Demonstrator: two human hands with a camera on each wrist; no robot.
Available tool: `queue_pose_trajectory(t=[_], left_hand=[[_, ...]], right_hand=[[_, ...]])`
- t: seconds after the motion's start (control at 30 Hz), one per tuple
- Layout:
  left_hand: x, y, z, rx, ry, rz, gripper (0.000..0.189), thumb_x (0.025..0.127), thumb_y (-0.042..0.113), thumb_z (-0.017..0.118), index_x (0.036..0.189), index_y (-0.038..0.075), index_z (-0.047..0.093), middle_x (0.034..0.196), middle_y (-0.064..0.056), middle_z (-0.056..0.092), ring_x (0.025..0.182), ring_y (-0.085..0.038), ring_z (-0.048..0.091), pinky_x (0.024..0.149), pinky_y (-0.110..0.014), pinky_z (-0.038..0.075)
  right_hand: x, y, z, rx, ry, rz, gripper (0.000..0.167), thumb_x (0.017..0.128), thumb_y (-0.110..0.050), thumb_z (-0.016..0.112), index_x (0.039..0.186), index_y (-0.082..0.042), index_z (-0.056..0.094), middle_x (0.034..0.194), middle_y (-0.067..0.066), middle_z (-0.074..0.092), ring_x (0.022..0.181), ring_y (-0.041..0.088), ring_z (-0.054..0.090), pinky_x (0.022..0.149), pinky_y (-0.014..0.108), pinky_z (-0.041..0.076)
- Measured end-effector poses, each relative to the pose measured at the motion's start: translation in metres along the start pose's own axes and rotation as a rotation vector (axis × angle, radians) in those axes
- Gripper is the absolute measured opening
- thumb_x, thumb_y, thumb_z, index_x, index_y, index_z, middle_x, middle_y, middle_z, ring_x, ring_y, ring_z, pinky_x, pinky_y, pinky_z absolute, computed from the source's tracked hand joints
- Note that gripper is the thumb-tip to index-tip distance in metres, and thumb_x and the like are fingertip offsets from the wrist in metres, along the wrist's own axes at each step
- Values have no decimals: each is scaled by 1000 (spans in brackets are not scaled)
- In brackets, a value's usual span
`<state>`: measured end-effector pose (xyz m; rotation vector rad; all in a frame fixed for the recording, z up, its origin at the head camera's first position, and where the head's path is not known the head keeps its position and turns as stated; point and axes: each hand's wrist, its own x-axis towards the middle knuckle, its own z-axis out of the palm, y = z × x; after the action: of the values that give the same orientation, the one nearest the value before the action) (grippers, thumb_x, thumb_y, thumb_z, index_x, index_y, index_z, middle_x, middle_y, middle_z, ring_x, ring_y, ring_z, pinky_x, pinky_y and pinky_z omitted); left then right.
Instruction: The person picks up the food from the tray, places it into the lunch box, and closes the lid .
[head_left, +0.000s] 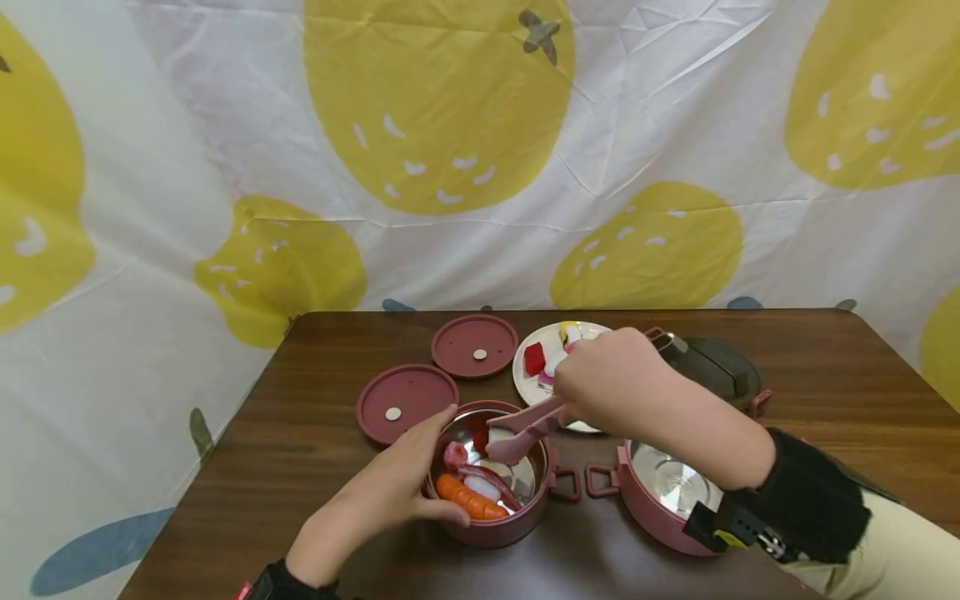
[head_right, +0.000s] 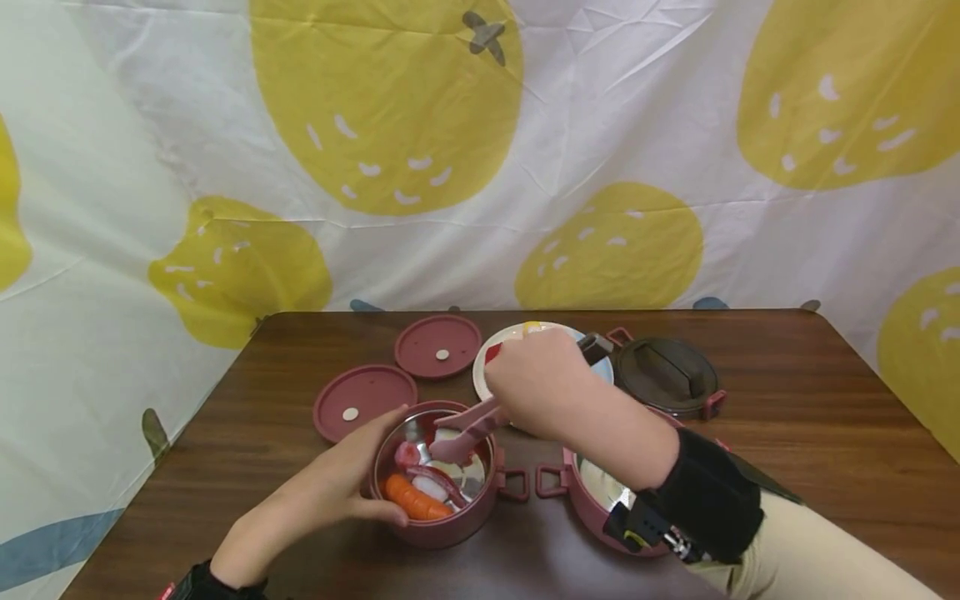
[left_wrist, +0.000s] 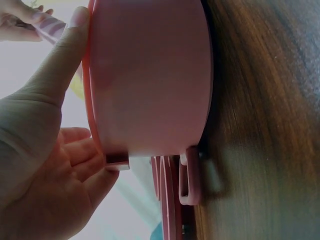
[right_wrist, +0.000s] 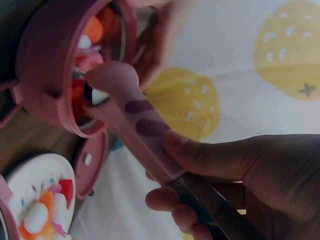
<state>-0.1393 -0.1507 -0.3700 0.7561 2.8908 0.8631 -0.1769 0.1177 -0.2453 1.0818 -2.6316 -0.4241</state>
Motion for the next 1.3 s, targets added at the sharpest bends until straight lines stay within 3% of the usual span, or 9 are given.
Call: queue_pose_trajectory(t=[0.2, 0.4, 0.73, 1.17, 1.3], left_hand=[[0, 0, 2, 13, 10, 19, 114, 70, 52, 85, 154, 0, 28, 156, -19, 40, 142, -34, 42, 116, -55, 36], [1, 1, 2, 11, 10, 26, 114, 70, 52, 84, 154, 0, 28, 156, -19, 40, 142, -34, 42, 116, -54, 37], [1, 1, 1, 8, 13, 20, 113, 70, 50, 86, 154, 0, 28, 156, -18, 40, 143, -34, 42, 116, -54, 36], [0, 0, 1, 7, 11, 22, 114, 69, 51, 85, 153, -3, 29, 156, -20, 39, 143, -35, 41, 116, -55, 36], [-1, 0, 1, -3, 11, 16, 114, 70, 50, 86, 154, -1, 29, 156, -19, 39, 143, -35, 41, 116, -55, 36]], right_hand=[[6, -13, 17, -75, 26, -14, 31, 70, -36, 86, 56, -22, 62, 59, -1, 62, 49, 14, 50, 41, 36, 47], [6, -19, 19, -111, 69, -31, 29, 67, -31, 87, 56, -20, 63, 60, -1, 64, 48, 16, 50, 41, 36, 48], [4, -24, 12, -83, -39, -56, 28, 67, -39, 90, 64, -18, 70, 64, 0, 67, 53, 17, 55, 45, 37, 51], [3, -19, 11, -7, -165, 6, 31, 71, -43, 86, 68, -18, 68, 67, 1, 65, 55, 16, 55, 48, 38, 51], [-2, -11, 6, 10, -157, 28, 32, 73, -44, 85, 63, -21, 64, 62, -3, 60, 51, 14, 49, 44, 34, 46]])
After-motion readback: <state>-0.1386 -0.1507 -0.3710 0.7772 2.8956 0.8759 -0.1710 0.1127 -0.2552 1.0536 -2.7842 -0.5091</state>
